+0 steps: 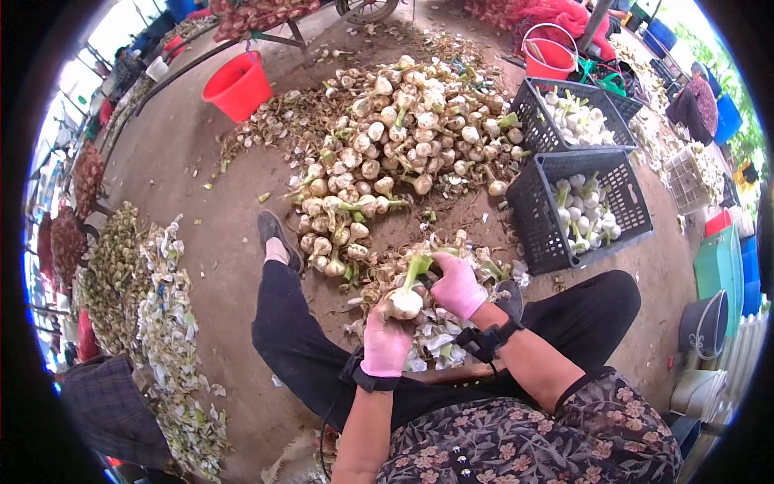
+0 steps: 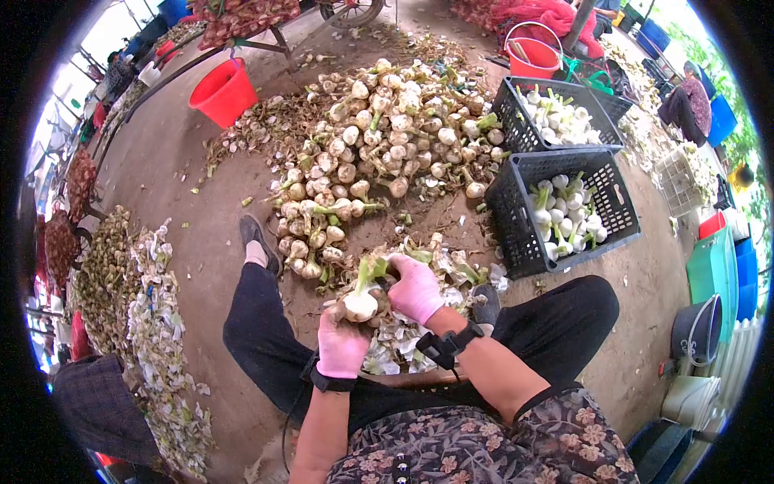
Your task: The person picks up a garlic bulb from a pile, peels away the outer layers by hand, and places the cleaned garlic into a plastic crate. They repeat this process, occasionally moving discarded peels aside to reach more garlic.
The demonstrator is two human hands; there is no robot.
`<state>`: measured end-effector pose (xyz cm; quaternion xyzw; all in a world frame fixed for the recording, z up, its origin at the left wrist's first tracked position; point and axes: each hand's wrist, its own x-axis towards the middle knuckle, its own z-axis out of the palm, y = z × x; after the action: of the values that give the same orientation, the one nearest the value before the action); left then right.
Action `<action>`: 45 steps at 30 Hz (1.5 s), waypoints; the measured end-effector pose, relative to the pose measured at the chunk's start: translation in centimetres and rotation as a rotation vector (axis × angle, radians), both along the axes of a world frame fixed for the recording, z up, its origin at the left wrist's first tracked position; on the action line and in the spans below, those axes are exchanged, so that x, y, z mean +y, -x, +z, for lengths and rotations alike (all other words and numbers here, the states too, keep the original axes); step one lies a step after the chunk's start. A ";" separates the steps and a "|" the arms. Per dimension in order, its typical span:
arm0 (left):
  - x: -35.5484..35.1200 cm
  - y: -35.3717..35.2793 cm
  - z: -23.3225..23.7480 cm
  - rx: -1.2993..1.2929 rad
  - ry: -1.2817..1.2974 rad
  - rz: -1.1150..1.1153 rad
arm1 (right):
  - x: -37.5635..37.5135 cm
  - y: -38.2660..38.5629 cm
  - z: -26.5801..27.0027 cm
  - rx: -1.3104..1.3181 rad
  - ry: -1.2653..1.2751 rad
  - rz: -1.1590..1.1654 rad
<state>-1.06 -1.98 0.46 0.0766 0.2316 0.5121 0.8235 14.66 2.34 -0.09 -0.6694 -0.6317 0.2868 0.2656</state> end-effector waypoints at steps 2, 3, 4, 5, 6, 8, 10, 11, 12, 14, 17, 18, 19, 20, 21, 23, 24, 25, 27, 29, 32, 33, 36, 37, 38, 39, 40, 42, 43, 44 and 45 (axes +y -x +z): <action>0.1 0.1 0.8 0.065 0.049 0.000 | 0.0 -0.7 -0.7 0.461 0.117 0.042; 0.4 0.4 0.8 0.018 0.087 -0.012 | 0.2 -1.3 -0.8 0.518 0.149 0.132; 0.7 0.5 0.9 -0.029 0.124 -0.025 | 0.2 -1.7 -0.9 0.518 0.146 0.131; 0.9 0.7 0.8 -0.070 0.137 -0.035 | 0.0 -1.7 -0.1 0.667 0.140 0.199; 1.0 0.8 0.7 -0.070 0.137 -0.036 | -0.1 -1.9 0.8 0.816 0.134 0.269; 1.0 0.8 0.6 -0.033 0.155 -0.054 | -0.1 -2.4 3.2 0.819 0.172 0.324; 1.1 0.2 1.0 -0.001 0.153 -0.047 | -0.3 -2.1 4.7 0.748 0.244 0.284; 1.1 0.0 1.2 0.032 0.148 -0.032 | -0.2 -1.8 3.9 0.710 0.193 0.284; 1.1 0.1 1.0 0.033 0.149 -0.034 | -0.3 -1.9 3.4 0.711 0.192 0.282; 1.2 0.6 -0.1 -0.010 0.065 -0.097 | -0.1 -1.8 2.9 0.707 0.203 0.328; 0.4 1.1 -1.4 0.006 0.035 -0.092 | -0.3 -1.3 2.4 0.764 0.231 0.308; 0.4 1.2 -1.2 0.008 0.034 -0.092 | -0.2 -1.3 2.3 0.806 0.290 0.279; 0.2 1.3 -0.9 0.128 -0.028 -0.107 | -0.2 -1.3 2.3 0.807 0.290 0.279; 0.1 1.3 -0.4 0.247 -0.089 -0.123 | -0.3 -1.3 2.4 0.782 0.258 0.245; 0.0 1.3 0.1 0.247 -0.089 -0.124 | -0.4 -1.3 2.5 0.756 0.226 0.211; 0.0 1.2 0.8 0.353 -0.094 -0.135 | -0.3 -1.9 2.9 0.625 0.174 0.223; -0.1 1.2 0.8 0.352 -0.091 -0.139 | -0.2 -2.3 3.0 0.493 0.125 0.233; -0.3 1.3 0.7 0.343 -0.085 -0.154 | 0.1 -2.7 2.7 0.325 0.119 0.196; -0.6 1.1 0.3 0.338 -0.080 -0.156 | 1.0 -3.7 0.6 0.130 0.144 0.098; -0.3 1.3 0.4 0.342 -0.083 -0.149 | 0.7 -4.2 0.1 0.295 0.057 0.130; -0.2 1.1 0.7 0.353 -0.100 -0.150 | -0.2 -3.6 5.1 0.479 0.075 0.226; 0.0 1.0 0.3 0.424 -0.178 -0.136 | -0.4 -3.2 5.7 0.459 0.078 0.301; 0.3 0.8 0.7 0.599 -0.265 -0.074 | -0.7 -1.9 5.0 0.534 0.028 0.347; 0.3 0.9 0.5 0.685 -0.239 -0.052 | -0.8 -1.9 5.0 0.434 0.062 0.325; 0.3 1.0 0.2 0.770 -0.211 -0.029 | -0.8 -1.8 5.4 0.333 0.095 0.302; 0.3 1.2 0.1 0.771 -0.227 -0.039 | -0.9 -1.5 4.9 0.268 0.011 0.304; 0.1 1.1 0.0 0.770 -0.224 -0.040 | -1.2 -1.2 5.1 0.268 0.014 0.304; -0.1 0.9 0.1 0.457 -0.180 0.073 | -1.6 -0.5 5.7 0.079 -0.057 0.291; -0.1 0.8 0.0 0.455 -0.180 0.074 | -1.8 -0.1 5.2 0.060 -0.123 0.261; -0.2 0.7 -0.1 0.406 -0.154 0.079 | -2.0 0.1 4.9 0.058 -0.123 0.262; -0.2 0.6 -0.1 0.357 -0.129 0.083 | -2.1 0.4 4.8 0.054 -0.154 0.217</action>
<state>-1.67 -2.15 0.36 0.2094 0.3437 0.5378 0.7408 14.26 0.20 4.67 -0.5669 -0.7130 0.2826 0.3006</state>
